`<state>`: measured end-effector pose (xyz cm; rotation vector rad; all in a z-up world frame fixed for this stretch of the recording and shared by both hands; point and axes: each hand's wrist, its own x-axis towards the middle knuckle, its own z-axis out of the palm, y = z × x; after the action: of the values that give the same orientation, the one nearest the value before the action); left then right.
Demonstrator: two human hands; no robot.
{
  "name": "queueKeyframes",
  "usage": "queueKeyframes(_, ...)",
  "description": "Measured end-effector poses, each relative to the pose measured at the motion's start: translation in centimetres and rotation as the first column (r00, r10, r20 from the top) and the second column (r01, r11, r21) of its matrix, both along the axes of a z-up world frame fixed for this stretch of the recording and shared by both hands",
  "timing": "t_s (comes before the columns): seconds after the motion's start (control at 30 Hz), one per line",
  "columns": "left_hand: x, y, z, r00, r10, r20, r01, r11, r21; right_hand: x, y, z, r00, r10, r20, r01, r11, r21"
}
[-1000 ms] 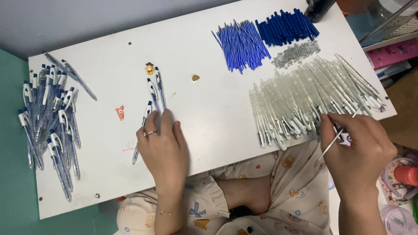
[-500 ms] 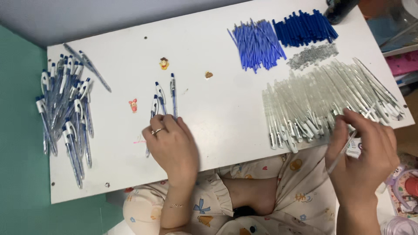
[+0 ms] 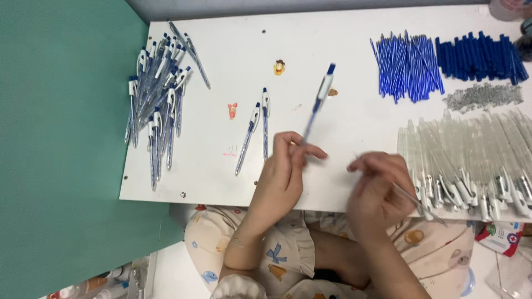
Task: The person assembles ballpoint pens by hand, inserting ink refills into pen barrels and using a thin metal tool to secure components.
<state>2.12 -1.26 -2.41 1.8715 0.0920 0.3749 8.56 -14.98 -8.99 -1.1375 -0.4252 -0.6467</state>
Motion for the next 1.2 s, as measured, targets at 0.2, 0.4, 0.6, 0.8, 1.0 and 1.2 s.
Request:
queueKeyframes(0.2,0.3,0.7,-1.7,0.928,-0.357,0.104,0.367,0.829,-0.423,0.5,2.4,0.9,0.999,0.033,-0.018,-0.033,0.999,0.016)
queueKeyframes(0.4,0.5,0.2,-2.5,0.869,-0.471,0.15,0.459,0.658,-0.597,0.7,0.6,-1.9,0.965,0.236,-0.113,-0.214,0.96,0.183)
queueKeyframes(0.6,0.7,-0.5,-3.4,0.857,-0.505,0.1,0.413,0.558,-0.72,1.7,-0.5,-1.8,0.893,0.379,-0.242,-0.277,0.888,0.366)
queueKeyframes(0.8,0.7,-0.5,-3.4,0.856,-0.51,0.086,0.427,0.603,-0.673,2.0,-0.9,-3.3,0.895,0.37,-0.249,-0.273,0.896,0.349)
queueKeyframes(1.0,0.9,-0.7,-4.0,0.85,-0.519,0.095,0.45,0.618,-0.645,1.6,-0.1,-1.2,0.907,0.356,-0.224,-0.255,0.89,0.379)
queueKeyframes(1.2,0.4,-0.8,-4.4,0.84,-0.535,0.088,0.448,0.594,-0.668,1.7,-0.4,-1.7,0.891,0.384,-0.24,-0.284,0.887,0.364)
